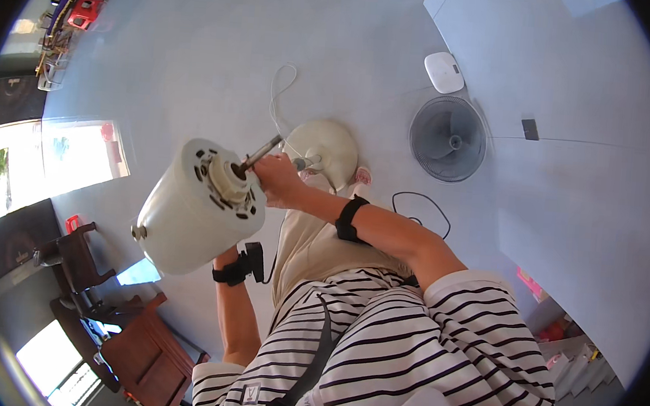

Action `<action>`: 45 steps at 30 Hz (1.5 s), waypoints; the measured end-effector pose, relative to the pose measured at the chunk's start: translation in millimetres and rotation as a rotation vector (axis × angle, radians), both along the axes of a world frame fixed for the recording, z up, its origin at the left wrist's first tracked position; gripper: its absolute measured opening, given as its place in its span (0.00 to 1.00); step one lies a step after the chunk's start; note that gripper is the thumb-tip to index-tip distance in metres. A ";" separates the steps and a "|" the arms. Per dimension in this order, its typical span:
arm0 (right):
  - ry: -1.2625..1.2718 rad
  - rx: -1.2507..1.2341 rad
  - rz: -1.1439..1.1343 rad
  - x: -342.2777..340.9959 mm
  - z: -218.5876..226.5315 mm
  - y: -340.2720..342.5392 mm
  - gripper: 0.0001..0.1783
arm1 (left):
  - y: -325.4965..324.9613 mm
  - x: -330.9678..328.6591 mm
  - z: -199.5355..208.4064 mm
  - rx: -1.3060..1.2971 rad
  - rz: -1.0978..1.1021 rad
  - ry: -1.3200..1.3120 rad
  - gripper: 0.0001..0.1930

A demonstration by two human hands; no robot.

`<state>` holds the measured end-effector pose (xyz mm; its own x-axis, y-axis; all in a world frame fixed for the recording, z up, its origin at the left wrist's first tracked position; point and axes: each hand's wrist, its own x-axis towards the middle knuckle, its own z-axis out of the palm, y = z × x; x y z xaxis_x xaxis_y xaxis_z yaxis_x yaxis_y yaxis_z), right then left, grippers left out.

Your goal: Assembling the motor housing and head components of a pedestal fan.

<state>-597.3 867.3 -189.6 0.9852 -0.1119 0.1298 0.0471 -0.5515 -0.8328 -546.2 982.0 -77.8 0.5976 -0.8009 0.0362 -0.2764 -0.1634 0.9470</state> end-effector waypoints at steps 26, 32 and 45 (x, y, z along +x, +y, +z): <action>-0.276 -0.009 0.040 16.0 70.4 17.9 0.23 | 7.9 -9.3 41.0 -0.160 0.338 0.022 0.24; -0.307 0.009 -0.011 10.5 72.9 12.5 0.27 | 1.4 -13.8 43.0 -0.163 0.339 -0.011 0.24; -0.248 0.027 0.083 13.3 91.2 3.2 0.31 | -7.3 -17.5 50.7 -0.214 0.455 -0.034 0.25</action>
<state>-584.0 870.5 -98.4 0.9298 -0.0388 0.3661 0.2953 -0.5153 -0.8045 -563.7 974.7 -27.1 0.8802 -0.4321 0.1962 -0.2531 -0.0778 0.9643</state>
